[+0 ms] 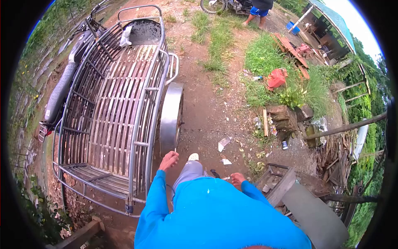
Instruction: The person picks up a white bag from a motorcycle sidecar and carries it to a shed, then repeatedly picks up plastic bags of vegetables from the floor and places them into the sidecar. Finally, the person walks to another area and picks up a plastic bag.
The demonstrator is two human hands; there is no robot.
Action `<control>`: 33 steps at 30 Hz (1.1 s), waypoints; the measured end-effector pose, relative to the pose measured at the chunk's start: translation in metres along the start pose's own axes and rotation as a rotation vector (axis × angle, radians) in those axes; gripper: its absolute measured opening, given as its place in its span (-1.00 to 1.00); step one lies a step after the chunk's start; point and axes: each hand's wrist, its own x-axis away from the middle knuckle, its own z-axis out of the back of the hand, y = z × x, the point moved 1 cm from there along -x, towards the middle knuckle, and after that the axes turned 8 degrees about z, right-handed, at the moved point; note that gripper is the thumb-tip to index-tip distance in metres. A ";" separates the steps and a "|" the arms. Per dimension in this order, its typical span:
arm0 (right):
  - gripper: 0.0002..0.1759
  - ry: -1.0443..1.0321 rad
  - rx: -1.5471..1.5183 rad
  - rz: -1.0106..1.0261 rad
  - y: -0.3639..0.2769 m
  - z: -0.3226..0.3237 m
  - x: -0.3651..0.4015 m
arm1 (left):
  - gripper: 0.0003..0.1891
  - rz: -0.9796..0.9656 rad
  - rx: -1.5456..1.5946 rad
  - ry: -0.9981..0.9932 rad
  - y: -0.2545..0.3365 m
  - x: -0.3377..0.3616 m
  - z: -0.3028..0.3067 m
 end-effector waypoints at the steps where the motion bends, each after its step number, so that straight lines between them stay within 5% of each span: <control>1: -0.63 0.039 -0.072 -0.024 0.020 0.022 0.020 | -0.66 0.033 -0.044 0.030 0.006 -0.004 -0.020; 2: -0.64 0.080 -0.150 -0.044 0.034 0.041 0.044 | -0.67 0.016 -0.005 -0.027 0.010 -0.009 -0.037; 3: -0.64 0.083 -0.177 -0.125 -0.009 0.033 -0.002 | -0.67 0.082 -0.029 0.015 0.076 -0.077 0.013; 8: -0.67 0.197 -0.117 -0.305 -0.111 0.107 -0.076 | -0.63 -0.234 -0.272 -0.066 0.218 -0.207 -0.012; 15: -0.70 0.085 0.171 -0.411 -0.269 0.165 -0.300 | -0.60 -0.179 -0.202 0.271 0.324 -0.351 0.024; 19: -0.72 0.085 0.290 -0.395 -0.435 0.205 -0.438 | -0.53 -0.175 -0.102 0.362 0.387 -0.383 0.043; 21: -0.66 -0.137 0.235 -0.232 -0.571 0.229 -0.509 | -0.58 -0.173 -0.004 0.408 0.429 -0.379 0.049; 24: -0.67 -0.274 0.359 0.167 -0.770 0.197 -0.612 | -0.71 -0.167 0.062 0.634 0.477 -0.386 0.075; 27: -0.68 -0.271 0.549 0.437 -0.944 0.081 -0.661 | -0.73 -0.161 0.172 0.841 0.518 -0.406 0.110; 31: -0.75 -0.536 0.610 0.716 -1.077 -0.109 -0.653 | -0.77 -0.306 0.237 1.042 0.563 -0.454 0.178; 33: -0.78 -0.652 0.726 0.754 -1.088 -0.177 -0.640 | -0.78 -0.245 0.294 1.046 0.590 -0.467 0.212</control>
